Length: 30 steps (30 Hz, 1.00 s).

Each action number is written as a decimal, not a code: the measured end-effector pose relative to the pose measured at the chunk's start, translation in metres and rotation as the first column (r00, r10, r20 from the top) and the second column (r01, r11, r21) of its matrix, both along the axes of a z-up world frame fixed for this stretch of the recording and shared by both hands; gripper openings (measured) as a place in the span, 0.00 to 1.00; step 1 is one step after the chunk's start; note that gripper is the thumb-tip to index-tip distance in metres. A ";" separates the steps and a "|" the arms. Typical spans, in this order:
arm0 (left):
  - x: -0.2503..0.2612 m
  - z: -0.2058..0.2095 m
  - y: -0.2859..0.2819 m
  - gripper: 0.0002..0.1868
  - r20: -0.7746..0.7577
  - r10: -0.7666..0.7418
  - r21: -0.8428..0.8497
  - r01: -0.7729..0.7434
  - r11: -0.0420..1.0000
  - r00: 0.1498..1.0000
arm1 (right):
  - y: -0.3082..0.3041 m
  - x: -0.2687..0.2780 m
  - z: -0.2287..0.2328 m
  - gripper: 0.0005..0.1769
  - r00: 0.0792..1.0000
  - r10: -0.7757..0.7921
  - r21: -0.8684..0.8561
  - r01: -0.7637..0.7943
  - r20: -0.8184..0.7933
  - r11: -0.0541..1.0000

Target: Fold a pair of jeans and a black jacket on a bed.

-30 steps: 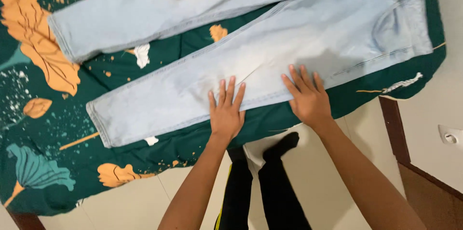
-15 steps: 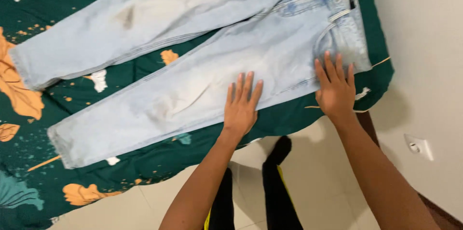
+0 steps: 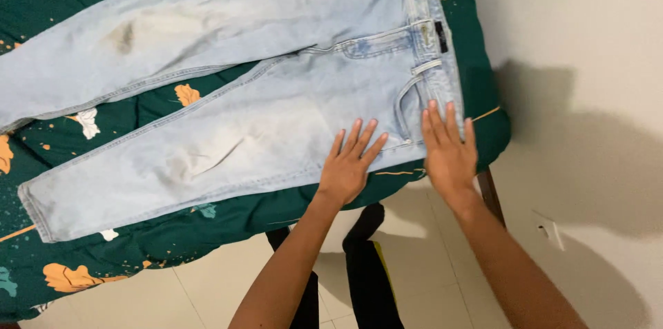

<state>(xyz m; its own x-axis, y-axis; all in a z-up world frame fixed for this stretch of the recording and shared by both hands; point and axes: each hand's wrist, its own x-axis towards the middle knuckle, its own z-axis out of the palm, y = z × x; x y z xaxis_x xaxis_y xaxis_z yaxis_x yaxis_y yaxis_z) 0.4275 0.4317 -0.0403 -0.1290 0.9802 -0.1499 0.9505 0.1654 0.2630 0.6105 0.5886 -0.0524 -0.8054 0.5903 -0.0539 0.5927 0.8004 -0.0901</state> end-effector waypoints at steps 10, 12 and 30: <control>-0.012 0.017 0.010 0.40 0.351 0.095 -0.077 -0.073 0.994 0.932 | 0.023 -0.008 0.040 0.54 0.999 0.038 -0.335 -0.032 0.013 0.942; -0.014 0.017 0.004 0.33 0.398 0.108 -0.079 -0.083 0.993 0.911 | 0.025 -0.007 0.037 0.50 0.999 0.044 -0.325 -0.050 -0.026 0.944; -0.085 0.011 0.101 0.30 0.247 0.160 0.146 -0.200 0.969 0.956 | 0.116 -0.107 0.013 0.32 0.980 -0.021 -0.131 -0.006 -0.198 0.991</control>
